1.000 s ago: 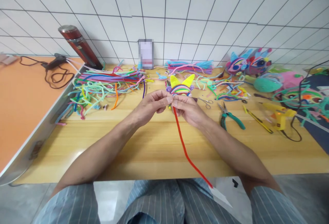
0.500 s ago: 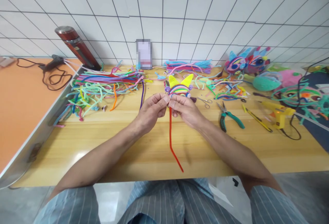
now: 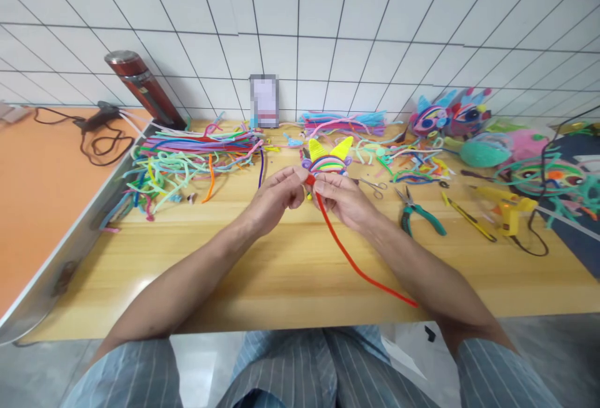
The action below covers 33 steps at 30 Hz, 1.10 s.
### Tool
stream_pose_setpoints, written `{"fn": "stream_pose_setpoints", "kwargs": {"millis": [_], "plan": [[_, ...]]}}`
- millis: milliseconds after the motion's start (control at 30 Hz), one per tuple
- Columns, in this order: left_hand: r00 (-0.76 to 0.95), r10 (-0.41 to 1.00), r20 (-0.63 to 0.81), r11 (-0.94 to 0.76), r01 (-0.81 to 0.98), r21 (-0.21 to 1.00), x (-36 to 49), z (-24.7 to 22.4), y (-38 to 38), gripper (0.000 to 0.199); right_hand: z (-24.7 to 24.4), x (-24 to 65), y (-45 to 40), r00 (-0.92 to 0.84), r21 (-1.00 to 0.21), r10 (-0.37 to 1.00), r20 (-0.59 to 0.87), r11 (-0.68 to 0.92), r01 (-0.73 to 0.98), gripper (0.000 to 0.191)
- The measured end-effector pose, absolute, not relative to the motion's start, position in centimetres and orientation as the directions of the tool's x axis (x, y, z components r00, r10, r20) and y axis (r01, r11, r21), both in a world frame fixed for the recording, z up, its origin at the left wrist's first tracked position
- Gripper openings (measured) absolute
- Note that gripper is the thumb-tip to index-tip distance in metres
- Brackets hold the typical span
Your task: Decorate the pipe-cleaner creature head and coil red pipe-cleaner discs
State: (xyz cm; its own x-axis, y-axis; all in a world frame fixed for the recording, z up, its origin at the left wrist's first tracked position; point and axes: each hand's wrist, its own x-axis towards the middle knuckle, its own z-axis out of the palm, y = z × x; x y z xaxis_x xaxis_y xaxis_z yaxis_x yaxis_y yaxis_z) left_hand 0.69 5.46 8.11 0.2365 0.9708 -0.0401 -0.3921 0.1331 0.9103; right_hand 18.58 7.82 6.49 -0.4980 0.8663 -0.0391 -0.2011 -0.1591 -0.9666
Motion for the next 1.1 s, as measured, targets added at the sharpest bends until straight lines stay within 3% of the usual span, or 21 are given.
{"fn": "stream_pose_setpoints", "kwargs": {"millis": [233, 500, 700, 900, 1100], "plan": [[0.273, 0.962, 0.0, 0.073, -0.258, 0.963, 0.0, 7.9, 6.0, 0.046, 6.3, 18.3, 7.7, -0.554, -0.967, 0.833, -0.014, -0.152, -0.205, 0.048], [0.043, 0.995, -0.09, 0.099, -0.497, 0.862, 2.6, 7.9, 3.0, 0.045, 5.9, 17.6, 6.8, -0.49, -0.982, 0.863, 0.12, 0.029, -0.189, 0.052], [0.031, 0.986, -0.164, 0.15, -0.592, 0.792, 3.3, 8.1, 2.1, 0.043, 5.9, 17.4, 6.6, -0.486, -0.974, 0.868, 0.103, -0.012, -0.228, 0.054], [0.146, 0.987, -0.066, 0.123, -0.424, 0.897, 1.5, 8.7, 4.2, 0.042, 6.5, 18.4, 7.7, -0.507, -0.951, 0.862, -0.011, -0.166, -0.262, 0.051], [0.209, 0.978, -0.003, 0.048, -0.207, 0.977, -0.1, 8.6, 5.4, 0.039, 6.9, 18.7, 7.6, -0.548, -0.962, 0.836, -0.018, -0.163, -0.218, 0.052]]}}
